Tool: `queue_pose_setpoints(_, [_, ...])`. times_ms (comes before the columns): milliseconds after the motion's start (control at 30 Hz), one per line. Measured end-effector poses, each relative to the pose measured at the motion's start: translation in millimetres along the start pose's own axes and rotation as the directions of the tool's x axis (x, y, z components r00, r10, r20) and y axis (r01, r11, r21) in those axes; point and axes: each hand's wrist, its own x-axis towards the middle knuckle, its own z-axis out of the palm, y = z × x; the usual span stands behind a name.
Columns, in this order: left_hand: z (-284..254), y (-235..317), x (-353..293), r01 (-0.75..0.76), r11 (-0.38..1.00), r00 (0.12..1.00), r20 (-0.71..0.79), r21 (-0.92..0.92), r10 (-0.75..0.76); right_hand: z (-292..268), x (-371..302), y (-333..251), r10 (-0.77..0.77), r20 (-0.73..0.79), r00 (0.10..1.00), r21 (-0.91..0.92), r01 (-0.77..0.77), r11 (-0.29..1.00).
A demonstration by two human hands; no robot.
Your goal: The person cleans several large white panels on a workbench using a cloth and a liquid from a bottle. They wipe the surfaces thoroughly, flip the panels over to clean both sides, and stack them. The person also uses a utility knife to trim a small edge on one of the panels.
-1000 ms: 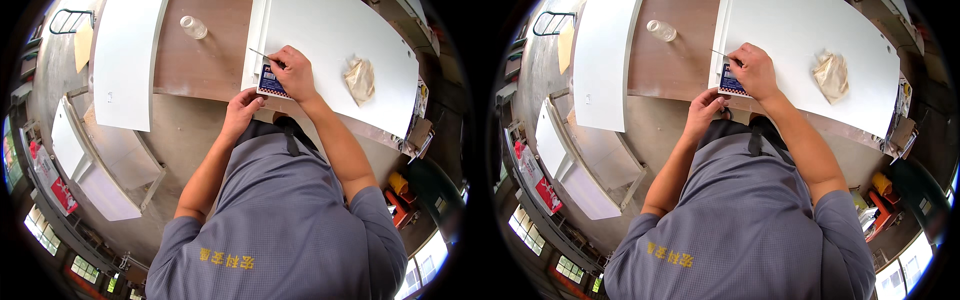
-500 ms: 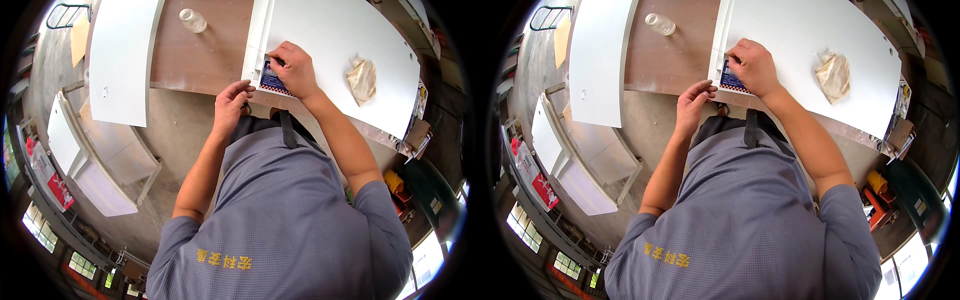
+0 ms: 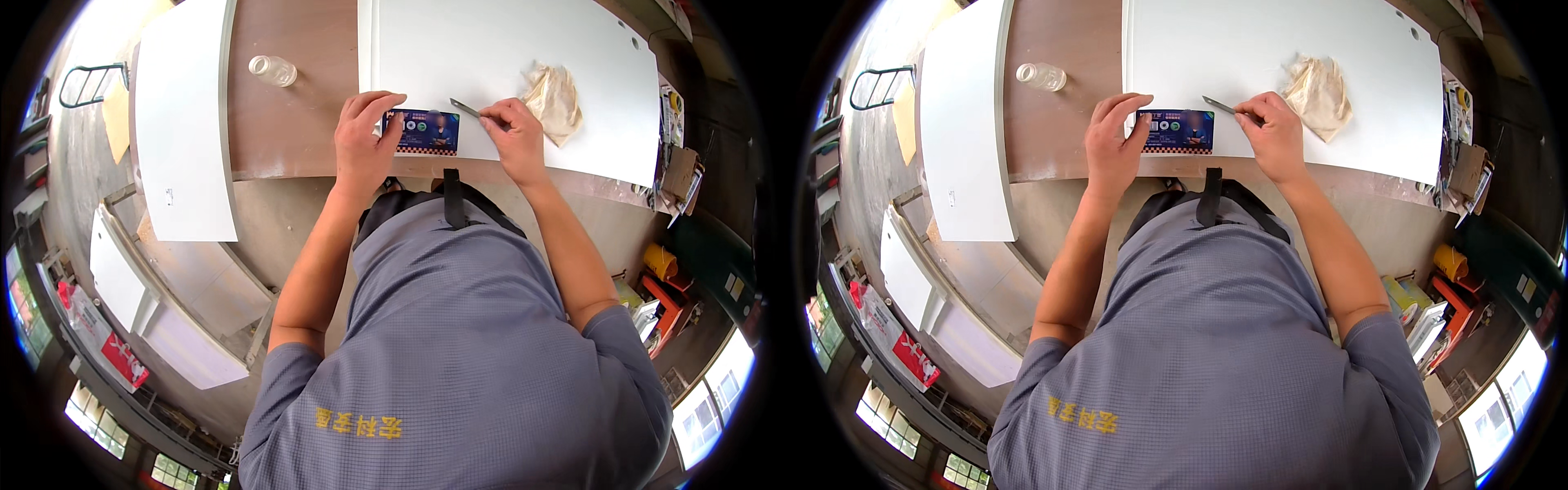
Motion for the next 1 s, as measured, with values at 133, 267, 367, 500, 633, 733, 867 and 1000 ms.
queue_pose_setpoints(133, [36.4,-8.9,42.2,-0.207,0.975,0.955,0.233,0.079,0.184,10.4,1.4,-0.7,0.039,-0.056,0.998,-0.050,-0.042,0.998])
queue_pose_setpoints(267, [52.0,-21.9,61.6,-0.306,0.943,0.882,0.413,0.132,0.229,17.8,-2.6,3.7,-0.037,-0.121,0.992,-0.096,0.025,0.995])
queue_pose_setpoints(367, [54.7,-29.3,64.2,-0.312,0.943,0.876,0.419,0.113,0.240,20.9,-6.7,5.5,-0.083,-0.144,0.986,-0.136,0.063,0.989])
queue_pose_setpoints(500, [56.0,-30.6,64.3,-0.330,0.938,0.872,0.416,0.109,0.258,24.3,-9.9,6.4,-0.103,-0.159,0.982,-0.165,0.077,0.983])
queue_pose_setpoints(633, [55.6,-31.3,64.3,-0.328,0.939,0.866,0.429,0.101,0.257,25.6,-10.3,7.4,-0.115,-0.160,0.980,-0.183,0.085,0.979])
queue_pose_setpoints(733, [55.3,-32.5,65.5,-0.315,0.946,0.861,0.441,0.077,0.251,26.1,-8.8,8.7,-0.115,-0.143,0.983,-0.200,0.085,0.976])
queue_pose_setpoints(867, [50.0,-34.4,68.8,-0.303,0.951,0.840,0.488,0.058,0.238,25.9,-7.2,5.9,-0.122,-0.103,0.987,-0.247,0.094,0.964])
queue_pose_setpoints(1000, [47.6,-16.9,64.1,-0.252,0.967,0.892,0.397,0.040,0.216,13.8,-3.0,11.9,-0.080,-0.119,0.990,-0.046,0.075,0.996])
